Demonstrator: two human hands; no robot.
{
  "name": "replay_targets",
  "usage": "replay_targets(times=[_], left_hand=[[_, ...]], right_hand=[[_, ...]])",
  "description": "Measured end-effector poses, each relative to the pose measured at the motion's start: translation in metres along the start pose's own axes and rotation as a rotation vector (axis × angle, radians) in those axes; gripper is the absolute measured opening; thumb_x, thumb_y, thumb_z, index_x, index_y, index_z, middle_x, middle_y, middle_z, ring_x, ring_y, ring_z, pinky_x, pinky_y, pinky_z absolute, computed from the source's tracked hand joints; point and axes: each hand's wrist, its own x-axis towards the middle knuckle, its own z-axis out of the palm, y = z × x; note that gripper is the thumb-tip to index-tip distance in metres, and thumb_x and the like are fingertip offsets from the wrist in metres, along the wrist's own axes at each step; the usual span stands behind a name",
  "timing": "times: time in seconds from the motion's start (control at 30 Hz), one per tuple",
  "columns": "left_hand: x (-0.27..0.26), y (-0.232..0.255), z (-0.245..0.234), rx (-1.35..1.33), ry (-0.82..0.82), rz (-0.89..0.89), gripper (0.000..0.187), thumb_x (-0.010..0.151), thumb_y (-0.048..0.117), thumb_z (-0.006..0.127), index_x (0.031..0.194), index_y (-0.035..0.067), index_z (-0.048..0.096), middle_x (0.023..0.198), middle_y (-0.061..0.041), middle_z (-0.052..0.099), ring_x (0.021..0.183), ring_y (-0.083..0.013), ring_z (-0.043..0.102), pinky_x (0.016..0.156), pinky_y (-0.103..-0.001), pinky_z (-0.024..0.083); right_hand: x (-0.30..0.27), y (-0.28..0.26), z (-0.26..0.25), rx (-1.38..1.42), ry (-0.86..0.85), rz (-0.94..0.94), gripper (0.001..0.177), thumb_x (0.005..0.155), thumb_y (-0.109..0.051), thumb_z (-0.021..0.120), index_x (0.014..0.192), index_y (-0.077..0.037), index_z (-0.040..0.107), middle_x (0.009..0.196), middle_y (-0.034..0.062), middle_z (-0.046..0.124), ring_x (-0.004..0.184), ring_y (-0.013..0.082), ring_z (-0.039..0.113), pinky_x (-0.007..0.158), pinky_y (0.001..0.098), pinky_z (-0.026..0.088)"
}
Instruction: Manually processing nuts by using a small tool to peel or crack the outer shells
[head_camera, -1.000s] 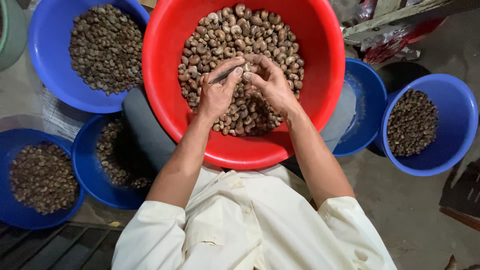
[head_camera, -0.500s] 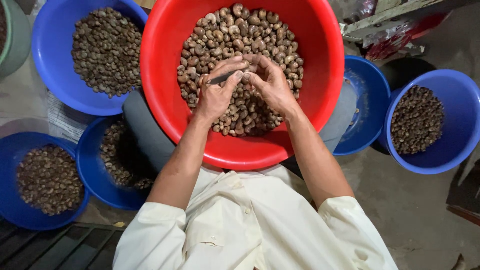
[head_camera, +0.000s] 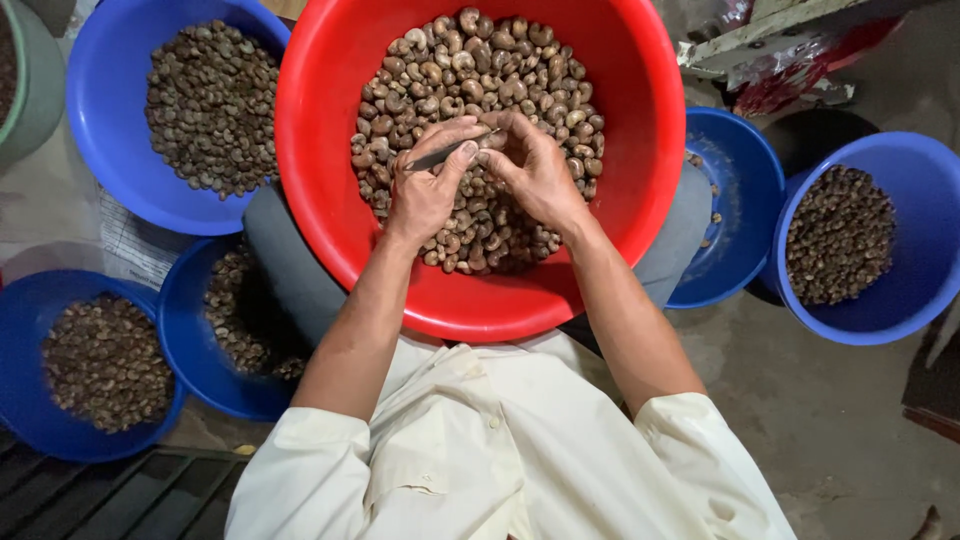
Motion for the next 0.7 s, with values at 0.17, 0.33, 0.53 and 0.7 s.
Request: replay_targets(times=[0.17, 0.33, 0.53, 0.7], left_hand=[[-0.003, -0.011, -0.001, -0.051, 0.044, -0.050, 0.020, 0.108, 0.017, 0.061, 0.120, 0.005, 0.073, 0.118, -0.017, 0.071, 0.106, -0.0274, 0.068, 0.094, -0.044, 0.057], [0.001, 0.006, 0.001, -0.078, -0.007, 0.000, 0.021, 0.108, 0.016, 0.061, 0.118, 0.003, 0.074, 0.124, -0.024, 0.068, 0.122, -0.0411, 0.064, 0.105, -0.055, 0.051], [0.001, 0.004, -0.001, -0.105, 0.003, 0.005, 0.021, 0.108, 0.015, 0.062, 0.120, 0.001, 0.073, 0.128, -0.023, 0.068, 0.128, -0.0394, 0.060, 0.108, -0.055, 0.048], [-0.003, -0.009, -0.002, -0.153, 0.038, -0.074, 0.021, 0.109, 0.017, 0.062, 0.122, 0.004, 0.072, 0.125, -0.016, 0.071, 0.117, -0.0260, 0.066, 0.095, -0.041, 0.059]], right_hand=[[-0.001, -0.007, 0.002, -0.029, -0.021, 0.005, 0.037, 0.101, -0.009, 0.073, 0.135, -0.002, 0.059, 0.104, 0.0182, 0.073, 0.093, 0.0213, 0.071, 0.080, 0.0377, 0.063], [-0.001, -0.014, 0.001, -0.006, -0.004, 0.018, 0.033, 0.103, -0.011, 0.069, 0.132, 0.001, 0.059, 0.103, 0.0176, 0.073, 0.086, 0.0192, 0.070, 0.075, 0.0360, 0.064], [0.000, -0.011, 0.002, 0.083, -0.006, 0.048, 0.027, 0.106, -0.010, 0.062, 0.129, 0.002, 0.058, 0.096, 0.0165, 0.074, 0.078, 0.0188, 0.073, 0.069, 0.0303, 0.064], [-0.002, -0.013, 0.001, 0.084, 0.007, 0.071, 0.025, 0.103, -0.008, 0.060, 0.124, 0.004, 0.059, 0.091, 0.0157, 0.071, 0.073, 0.0190, 0.073, 0.068, 0.0292, 0.064]])
